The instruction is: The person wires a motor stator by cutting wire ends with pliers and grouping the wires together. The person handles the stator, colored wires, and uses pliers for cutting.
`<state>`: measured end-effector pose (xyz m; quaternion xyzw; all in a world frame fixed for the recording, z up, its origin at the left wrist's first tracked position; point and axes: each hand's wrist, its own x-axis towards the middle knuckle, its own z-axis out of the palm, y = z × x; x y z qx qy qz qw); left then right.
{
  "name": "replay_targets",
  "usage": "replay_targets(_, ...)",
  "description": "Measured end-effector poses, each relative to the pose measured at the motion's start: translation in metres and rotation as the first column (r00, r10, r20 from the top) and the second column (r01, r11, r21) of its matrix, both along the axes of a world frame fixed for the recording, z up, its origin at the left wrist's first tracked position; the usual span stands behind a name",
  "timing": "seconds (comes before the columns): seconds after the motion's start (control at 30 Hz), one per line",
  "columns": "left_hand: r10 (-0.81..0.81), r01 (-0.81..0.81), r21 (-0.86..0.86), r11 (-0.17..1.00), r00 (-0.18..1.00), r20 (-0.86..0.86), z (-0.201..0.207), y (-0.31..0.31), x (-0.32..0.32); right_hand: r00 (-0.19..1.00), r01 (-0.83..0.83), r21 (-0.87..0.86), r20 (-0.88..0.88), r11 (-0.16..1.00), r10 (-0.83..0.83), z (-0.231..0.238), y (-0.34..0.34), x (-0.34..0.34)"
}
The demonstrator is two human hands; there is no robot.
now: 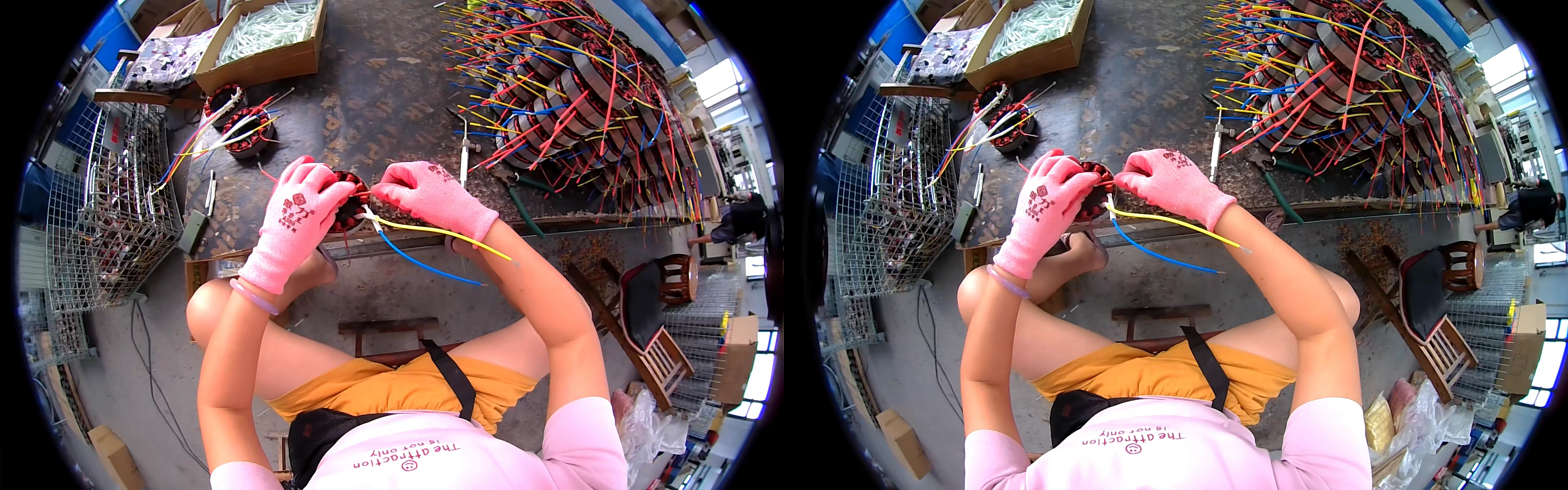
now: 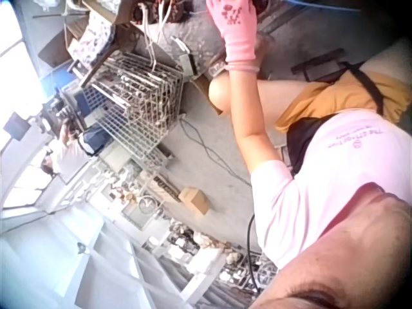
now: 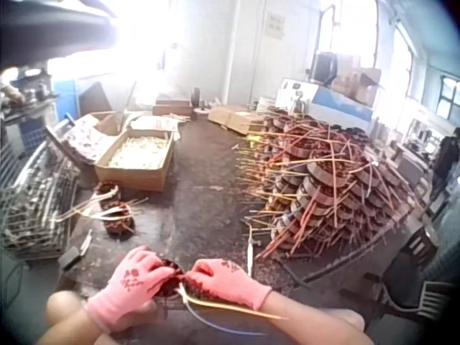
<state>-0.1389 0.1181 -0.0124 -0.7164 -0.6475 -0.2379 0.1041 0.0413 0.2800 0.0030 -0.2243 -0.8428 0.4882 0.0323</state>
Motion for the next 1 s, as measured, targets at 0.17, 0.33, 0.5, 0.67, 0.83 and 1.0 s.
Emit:
replay_targets(0.17,0.04,-0.04,-0.034,0.999,0.999,0.0,-0.002,0.0,-0.002,0.994,-0.004,0.371,0.104,0.929,-0.037,-0.003,0.004,0.0)
replay_targets(0.33,0.062,-0.047,-0.108,0.993,0.988,0.14,0.01,-0.006,0.001,0.995,0.073,0.371,0.037,0.926,-0.093,0.004,-0.002,0.005)
replay_targets(0.5,-0.029,0.031,-0.011,0.999,0.989,0.147,0.021,0.005,0.004,0.895,-0.12,0.681,-0.241,0.722,0.376,-0.002,-0.007,0.003)
replay_targets(0.67,0.019,-0.016,-0.015,1.0,0.979,0.201,-0.022,0.009,0.013,0.885,-0.062,0.402,-0.401,0.914,0.236,-0.023,-0.014,-0.004)
replay_targets(0.83,0.145,-0.15,0.007,0.989,0.97,0.197,-0.029,0.004,0.025,0.899,0.088,-0.139,-0.416,0.986,-0.139,-0.013,-0.024,-0.01)
replay_targets(1.0,0.038,-0.18,0.256,0.95,0.878,0.477,-0.017,0.006,0.029,0.938,0.066,-0.269,-0.311,0.961,-0.151,-0.005,-0.02,-0.019)
